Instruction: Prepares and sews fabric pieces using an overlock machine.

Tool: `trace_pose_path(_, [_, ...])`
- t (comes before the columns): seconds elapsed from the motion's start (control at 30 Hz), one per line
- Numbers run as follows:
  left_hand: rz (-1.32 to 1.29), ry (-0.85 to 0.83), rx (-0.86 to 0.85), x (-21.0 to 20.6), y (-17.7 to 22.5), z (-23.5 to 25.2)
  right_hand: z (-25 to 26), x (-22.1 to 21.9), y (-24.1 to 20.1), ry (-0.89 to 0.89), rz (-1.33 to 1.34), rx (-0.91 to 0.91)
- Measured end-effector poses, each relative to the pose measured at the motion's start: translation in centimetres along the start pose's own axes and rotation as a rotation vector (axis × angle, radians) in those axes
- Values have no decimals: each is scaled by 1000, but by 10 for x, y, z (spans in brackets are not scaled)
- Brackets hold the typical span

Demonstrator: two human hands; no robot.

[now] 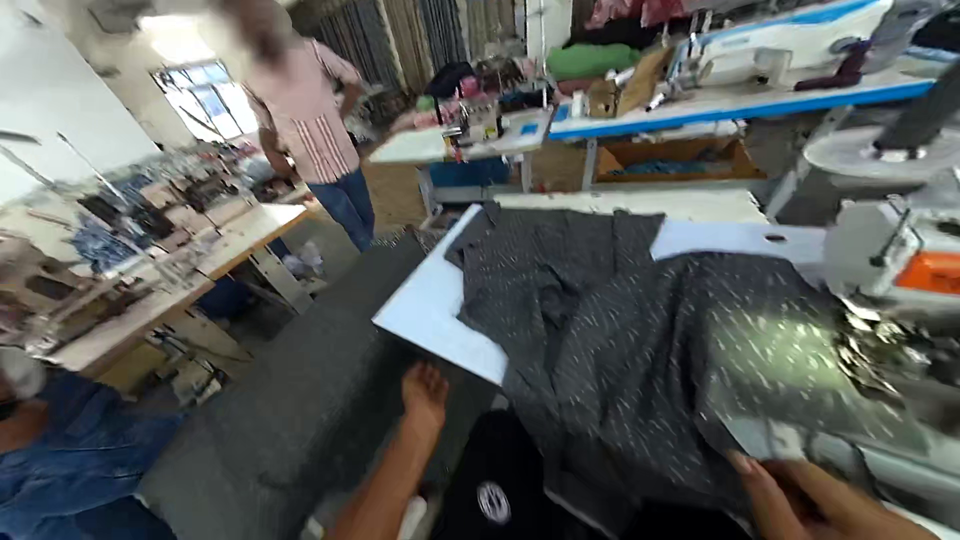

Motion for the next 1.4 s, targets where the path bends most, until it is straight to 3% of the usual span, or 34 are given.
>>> trace_pose_path(0.1, [-264,32,36,-41,1,10,3,8,-9,153,-52,42])
trace_pose_path(0.2, [-418,-24,53,-58,-2,11,5,10,-11,188,-86,48])
trace_pose_path(0.33, [-207,200,-52,-32,6,17,7,7,-15,181,-117,52])
trace_pose_path(0.53, [-10,-9,-100,-4,28,27,9,6,-25,183,-126,9])
trace_pose_path(0.6, [102,-4,-245,1,45,24,11,6,-26,216,-126,6])
trace_pose_path(0.67, [198,-38,-590,-3,69,0,12,6,-28,230,-135,4])
trace_pose_path(0.73, [225,-212,-1002,-26,90,-42,13,7,-31,242,-140,17])
trace_pose_path(0.8, [265,-487,-1244,-63,93,-89,14,7,-33,251,-152,31])
trace_pose_path(0.93, [413,-982,-1290,-148,67,-189,15,6,-34,243,-150,43])
trace_pose_path(1.07, [468,-1290,-1241,-222,23,-278,17,5,-34,235,-126,35])
trace_pose_path(1.17, [525,-1434,-1206,-259,-20,-313,19,3,-33,234,-134,28])
trace_pose_path(1.27, [588,-1505,-1260,-281,-65,-314,18,4,-29,256,-128,32])
trace_pose_path(1.33, [640,-1422,-1398,-282,-89,-313,4,10,-25,236,-162,0])
trace_pose_path(1.4, [655,-1345,-1496,-279,-76,-310,-5,7,-23,186,-180,-19])
Point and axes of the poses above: each hand's wrist, its own z-axis towards the middle knuckle, its own x-axis out of the back of the hand, y = z × x, the point moved 7 cm from there along z, towards the middle knuckle, and after that the axes turned 7 degrees about y, right-handed, at the moved point
